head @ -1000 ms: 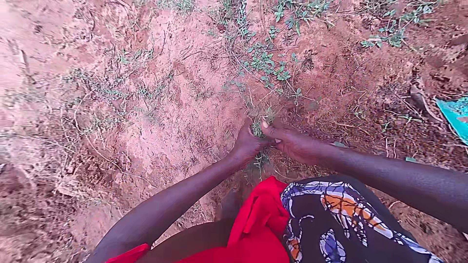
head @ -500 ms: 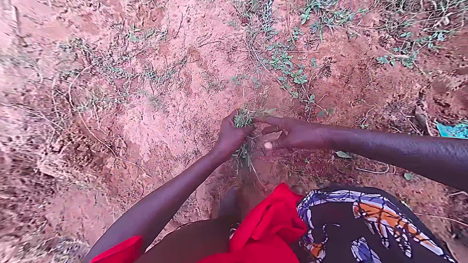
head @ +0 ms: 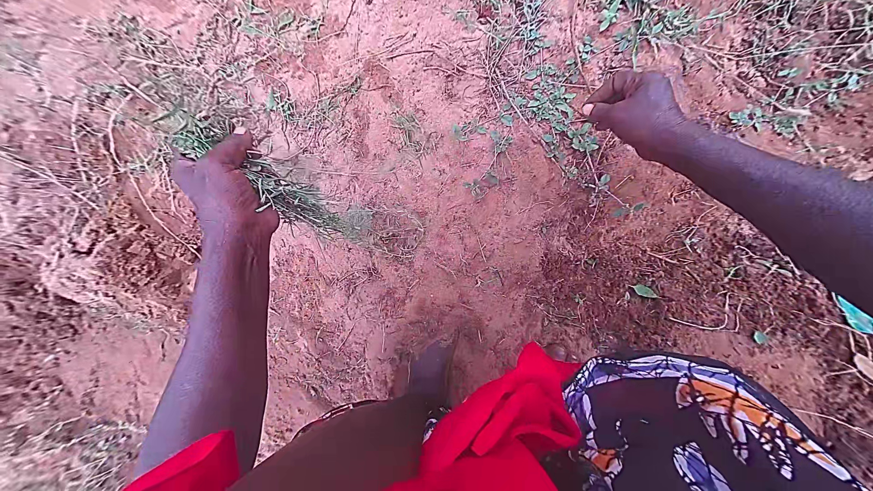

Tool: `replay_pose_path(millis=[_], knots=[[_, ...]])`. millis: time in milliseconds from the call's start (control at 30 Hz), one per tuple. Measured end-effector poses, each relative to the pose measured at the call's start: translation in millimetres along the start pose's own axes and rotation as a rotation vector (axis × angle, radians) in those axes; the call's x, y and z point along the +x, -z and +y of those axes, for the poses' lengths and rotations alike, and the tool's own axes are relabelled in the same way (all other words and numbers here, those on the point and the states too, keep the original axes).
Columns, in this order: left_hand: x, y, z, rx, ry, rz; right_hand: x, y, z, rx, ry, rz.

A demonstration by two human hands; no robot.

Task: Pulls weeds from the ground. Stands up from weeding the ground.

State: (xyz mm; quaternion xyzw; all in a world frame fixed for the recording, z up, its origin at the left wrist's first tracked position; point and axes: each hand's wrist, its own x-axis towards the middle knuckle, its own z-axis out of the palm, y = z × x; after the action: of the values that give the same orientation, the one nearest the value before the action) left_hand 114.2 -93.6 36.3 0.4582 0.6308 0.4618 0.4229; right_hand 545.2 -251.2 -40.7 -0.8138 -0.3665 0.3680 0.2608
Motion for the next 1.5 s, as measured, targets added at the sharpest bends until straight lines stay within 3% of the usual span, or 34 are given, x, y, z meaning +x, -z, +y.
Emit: replay_pose_path(millis=[200,467,667,833,1100,1333,1500], knots=[[48.9,43.7,-11.1,0.128,-0.135,0.064,-29.5,-25.1,-10.1,0.131,-0.068,-0.091],[18.6,26.7,-10.5,0.219,-0.059,0.045,-58.6,-61.4,-28.9,0.438,-0.265,-0.3],[-0.1,4.8,-16.1,0.228,-0.063,-0.066,-60.1,-90.0,-51.5,0.289,-0.13,-0.358],[-12.0,-7.3,-28.4,0.232,-0.001,-0.144,-52.3,-95.9,-65.5,0.181,-0.195,-0.5],[-26.2,-19.0,-33.4,0.176,0.023,-0.23,-52.4,-93.3,-55.9,0.589,-0.38,-0.162],[-53.0,-37.4,-32.8,0.156,0.052,-0.363,-57.0,-84.1,-35.6,0.621,-0.631,-0.301],[-68.0,-49.7,-35.8,0.174,0.069,-0.438,-67.3,-78.9,-26.0,0.593,-0.616,-0.321]])
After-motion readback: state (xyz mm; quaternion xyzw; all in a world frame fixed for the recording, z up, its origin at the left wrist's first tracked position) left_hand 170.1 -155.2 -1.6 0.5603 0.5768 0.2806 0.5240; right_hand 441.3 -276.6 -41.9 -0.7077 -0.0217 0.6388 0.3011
